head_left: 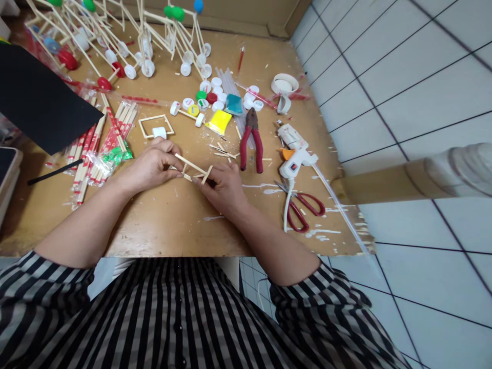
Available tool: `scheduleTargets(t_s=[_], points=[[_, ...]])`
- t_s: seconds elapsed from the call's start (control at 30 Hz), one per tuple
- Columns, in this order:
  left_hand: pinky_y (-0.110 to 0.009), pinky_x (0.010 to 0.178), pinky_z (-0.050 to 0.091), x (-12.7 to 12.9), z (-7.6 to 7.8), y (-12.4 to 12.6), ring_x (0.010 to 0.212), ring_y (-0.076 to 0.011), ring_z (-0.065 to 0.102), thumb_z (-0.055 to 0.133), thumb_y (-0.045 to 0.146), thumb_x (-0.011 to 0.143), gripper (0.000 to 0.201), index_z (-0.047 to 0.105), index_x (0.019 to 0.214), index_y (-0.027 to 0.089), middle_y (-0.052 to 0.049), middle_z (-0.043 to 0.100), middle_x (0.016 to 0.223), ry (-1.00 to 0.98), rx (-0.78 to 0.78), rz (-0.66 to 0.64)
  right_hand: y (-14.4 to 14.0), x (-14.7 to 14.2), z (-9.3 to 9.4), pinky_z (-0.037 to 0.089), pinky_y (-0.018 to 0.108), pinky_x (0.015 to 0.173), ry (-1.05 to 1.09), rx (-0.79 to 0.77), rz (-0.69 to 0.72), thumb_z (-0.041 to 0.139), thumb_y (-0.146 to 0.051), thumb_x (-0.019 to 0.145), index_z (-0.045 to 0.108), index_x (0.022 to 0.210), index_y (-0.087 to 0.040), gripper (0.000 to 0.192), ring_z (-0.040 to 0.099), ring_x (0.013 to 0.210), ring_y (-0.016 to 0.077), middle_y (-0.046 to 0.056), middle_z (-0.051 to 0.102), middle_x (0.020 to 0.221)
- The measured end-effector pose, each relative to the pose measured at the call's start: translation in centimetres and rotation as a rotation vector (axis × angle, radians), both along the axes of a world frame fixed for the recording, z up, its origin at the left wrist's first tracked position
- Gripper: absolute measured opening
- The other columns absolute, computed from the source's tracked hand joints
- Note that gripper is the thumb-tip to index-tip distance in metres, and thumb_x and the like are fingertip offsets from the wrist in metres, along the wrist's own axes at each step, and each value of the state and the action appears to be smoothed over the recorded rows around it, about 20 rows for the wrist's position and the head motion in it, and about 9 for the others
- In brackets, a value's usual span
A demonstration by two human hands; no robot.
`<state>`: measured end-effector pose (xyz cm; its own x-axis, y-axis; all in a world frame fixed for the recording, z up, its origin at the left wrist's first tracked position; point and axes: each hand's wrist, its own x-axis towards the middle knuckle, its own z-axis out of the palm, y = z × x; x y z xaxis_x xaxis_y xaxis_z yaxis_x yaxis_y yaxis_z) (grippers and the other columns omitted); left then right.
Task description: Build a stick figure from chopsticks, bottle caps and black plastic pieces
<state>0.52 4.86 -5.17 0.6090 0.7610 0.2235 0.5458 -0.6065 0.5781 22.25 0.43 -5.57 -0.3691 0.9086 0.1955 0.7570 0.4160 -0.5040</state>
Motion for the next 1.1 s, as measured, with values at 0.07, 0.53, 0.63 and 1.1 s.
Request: scheduleTargets(t_s=[0.07,0.53,0.63,1.1], points=[[-0.039,0.096,0.045,0.04,-0.01,-0.02,0.092,-0.0202,0.058,0.072,0.033,0.085,0.011,0.080,0.086,0.025,-0.004,0.068,0.092,-0.010,0.002,-0.004,-0.01,-0.01,0.04,0.028,0.033,0.077,0.004,-0.004,0.000,0.060,-0.030,0.092,0.068,0.071,-0.020,0.024,0.053,0.072,0.0167,0.000,0.060,0.069],[-0.039,0.096,0.046,0.14,0.04,-0.01,0.099,-0.0215,0.060,0.072,0.026,0.084,0.008,0.079,0.082,0.024,-0.005,0.070,0.098,-0.002,0.003,-0.008,-0.04,-0.08,0.22,0.029,0.033,0.078,0.008,-0.016,-0.006,0.061,-0.031,0.092,0.069,0.071,-0.019,0.025,0.053,0.072,0.0162,0.001,0.061,0.069],[-0.040,0.097,0.045,0.16,0.12,0.04,0.098,-0.0214,0.061,0.072,0.025,0.083,0.007,0.079,0.082,0.024,-0.005,0.070,0.099,0.001,-0.008,-0.010,-0.03,-0.10,0.19,0.029,0.033,0.077,0.012,-0.012,-0.004,0.062,-0.030,0.092,0.069,0.071,-0.019,0.024,0.052,0.071,0.0161,0.001,0.061,0.069],[-0.040,0.098,0.044,0.47,0.62,-0.09,0.099,-0.0211,0.061,0.072,0.023,0.081,0.008,0.080,0.083,0.023,-0.004,0.070,0.100,0.015,-0.080,0.013,0.06,-0.10,-0.16,0.028,0.033,0.075,0.031,0.018,0.001,0.063,-0.028,0.090,0.068,0.070,-0.019,0.023,0.050,0.069,0.0150,0.000,0.059,0.067]])
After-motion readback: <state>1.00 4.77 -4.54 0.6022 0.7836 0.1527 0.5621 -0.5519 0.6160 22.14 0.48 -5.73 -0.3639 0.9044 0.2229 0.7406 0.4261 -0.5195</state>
